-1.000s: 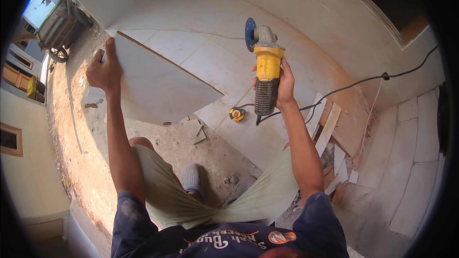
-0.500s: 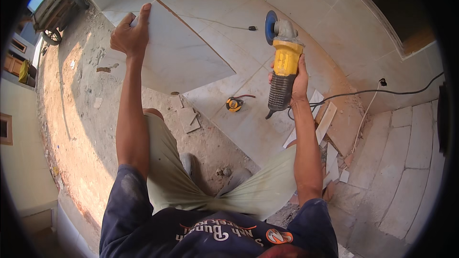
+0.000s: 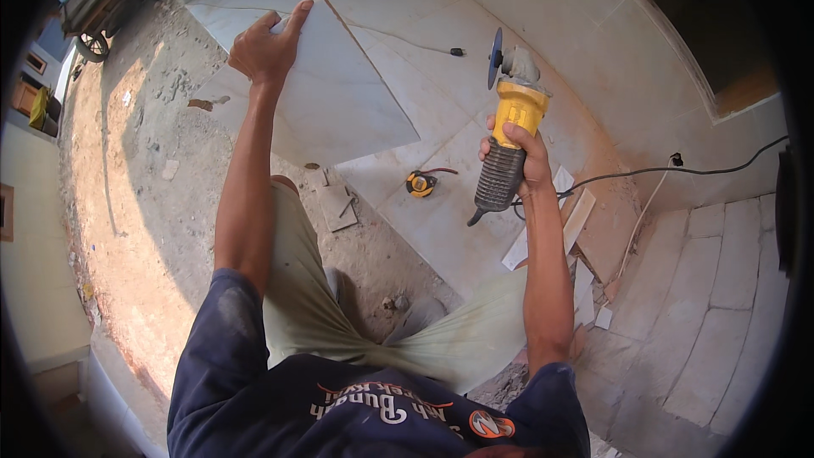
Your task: The person uses an angle grinder to cut a rectangular hole in a white ceramic tile while sitting on the floor. After cutting, the person lifts the tile to inspect the cut and then places it back down.
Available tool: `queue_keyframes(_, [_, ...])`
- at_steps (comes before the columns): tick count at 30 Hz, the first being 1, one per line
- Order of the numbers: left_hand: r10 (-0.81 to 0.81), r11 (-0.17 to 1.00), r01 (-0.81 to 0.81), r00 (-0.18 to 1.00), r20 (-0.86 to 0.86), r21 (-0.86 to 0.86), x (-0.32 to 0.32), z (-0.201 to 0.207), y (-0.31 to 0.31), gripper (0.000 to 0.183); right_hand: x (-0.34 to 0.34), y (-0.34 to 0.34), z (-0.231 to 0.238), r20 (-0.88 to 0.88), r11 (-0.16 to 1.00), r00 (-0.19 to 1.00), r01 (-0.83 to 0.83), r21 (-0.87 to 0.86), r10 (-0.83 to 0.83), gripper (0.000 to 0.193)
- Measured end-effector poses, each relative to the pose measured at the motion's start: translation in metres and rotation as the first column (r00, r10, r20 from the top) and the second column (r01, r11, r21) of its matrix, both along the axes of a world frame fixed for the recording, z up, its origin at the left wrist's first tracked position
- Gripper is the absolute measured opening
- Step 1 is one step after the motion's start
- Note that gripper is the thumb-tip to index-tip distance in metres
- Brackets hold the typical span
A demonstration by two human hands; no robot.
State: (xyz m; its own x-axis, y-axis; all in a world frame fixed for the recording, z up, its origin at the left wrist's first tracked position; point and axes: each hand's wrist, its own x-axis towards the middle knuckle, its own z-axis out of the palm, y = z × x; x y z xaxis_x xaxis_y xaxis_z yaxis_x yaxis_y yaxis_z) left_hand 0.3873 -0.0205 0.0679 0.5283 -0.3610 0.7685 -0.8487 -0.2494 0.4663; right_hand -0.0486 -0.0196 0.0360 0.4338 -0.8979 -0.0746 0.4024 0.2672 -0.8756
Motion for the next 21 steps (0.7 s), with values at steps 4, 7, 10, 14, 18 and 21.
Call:
queue_keyframes(4, [-0.028,1.0,0.028,0.999,0.021,0.002,0.001,-0.012,-0.007,0.074,0.016,0.002,-0.016,-0.132,0.99,0.983,0.137,0.042,-0.13,0.044])
queue_keyframes(7, [-0.019,1.0,0.019,0.999,0.047,-0.006,0.006,-0.018,-0.015,0.074,0.011,-0.008,-0.052,-0.176,0.99,0.984,0.056,0.126,-0.033,0.046])
queue_keyframes(10, [-0.045,0.999,0.044,0.998,0.036,0.023,0.016,-0.023,-0.015,0.075,0.019,-0.004,-0.063,-0.245,0.977,0.969,0.034,0.211,0.019,0.044])
queue_keyframes(14, [-0.05,0.998,0.053,0.997,0.066,-0.041,0.028,-0.036,-0.019,0.077,0.034,-0.003,-0.068,-0.514,0.99,0.853,-0.023,0.137,0.091,0.035])
queue_keyframes(18, [-0.096,0.986,0.109,0.99,0.1,-0.13,0.031,-0.036,-0.024,0.081,0.029,0.0,-0.082,-0.564,0.994,0.823,-0.005,0.107,0.065,0.033])
queue_keyframes(21, [-0.036,0.995,0.046,0.993,0.108,-0.092,0.028,-0.01,-0.031,0.081,0.028,0.002,-0.075,-0.483,0.992,0.876,0.058,0.11,0.002,0.035])
